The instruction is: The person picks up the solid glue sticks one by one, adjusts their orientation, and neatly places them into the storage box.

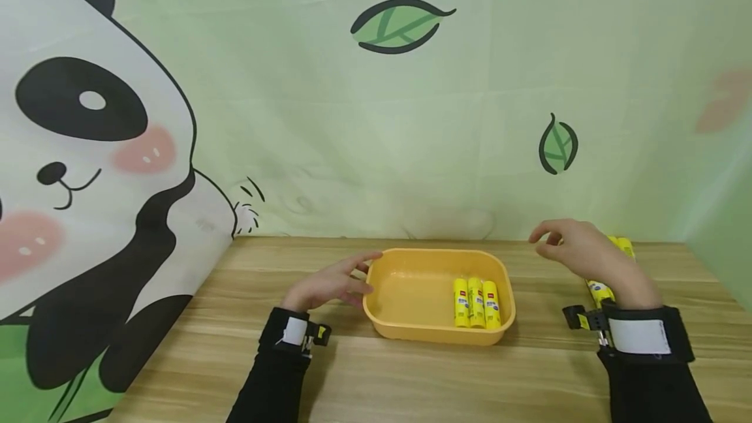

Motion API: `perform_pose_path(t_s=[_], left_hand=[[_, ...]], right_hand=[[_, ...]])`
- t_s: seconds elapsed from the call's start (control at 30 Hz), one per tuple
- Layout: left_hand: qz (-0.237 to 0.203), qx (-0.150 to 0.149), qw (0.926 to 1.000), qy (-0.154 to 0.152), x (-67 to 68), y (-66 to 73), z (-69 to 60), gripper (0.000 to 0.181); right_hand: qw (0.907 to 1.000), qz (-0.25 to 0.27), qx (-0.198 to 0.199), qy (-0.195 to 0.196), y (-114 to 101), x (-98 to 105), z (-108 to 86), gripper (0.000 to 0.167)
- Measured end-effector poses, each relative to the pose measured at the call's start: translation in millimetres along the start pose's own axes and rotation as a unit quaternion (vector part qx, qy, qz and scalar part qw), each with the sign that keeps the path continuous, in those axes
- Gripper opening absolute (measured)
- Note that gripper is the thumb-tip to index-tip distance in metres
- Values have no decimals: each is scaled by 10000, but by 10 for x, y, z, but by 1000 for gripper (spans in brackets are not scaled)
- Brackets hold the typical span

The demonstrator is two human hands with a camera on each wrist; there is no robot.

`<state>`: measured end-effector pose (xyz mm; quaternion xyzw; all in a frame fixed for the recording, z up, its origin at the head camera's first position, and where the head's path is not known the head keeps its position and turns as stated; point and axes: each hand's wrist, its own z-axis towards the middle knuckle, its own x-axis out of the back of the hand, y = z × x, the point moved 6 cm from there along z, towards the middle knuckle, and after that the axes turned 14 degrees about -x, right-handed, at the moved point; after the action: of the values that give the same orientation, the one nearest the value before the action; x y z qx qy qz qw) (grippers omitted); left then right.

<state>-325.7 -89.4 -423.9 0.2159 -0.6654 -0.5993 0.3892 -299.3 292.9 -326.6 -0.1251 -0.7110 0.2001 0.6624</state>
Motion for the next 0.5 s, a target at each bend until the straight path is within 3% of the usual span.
perform_pose_path(t_s=[0.5], left_hand=[[-37, -14, 10000, 15, 16, -14, 1, 75]], right_hand=[[9976, 137, -677, -49, 323, 169, -7, 29]])
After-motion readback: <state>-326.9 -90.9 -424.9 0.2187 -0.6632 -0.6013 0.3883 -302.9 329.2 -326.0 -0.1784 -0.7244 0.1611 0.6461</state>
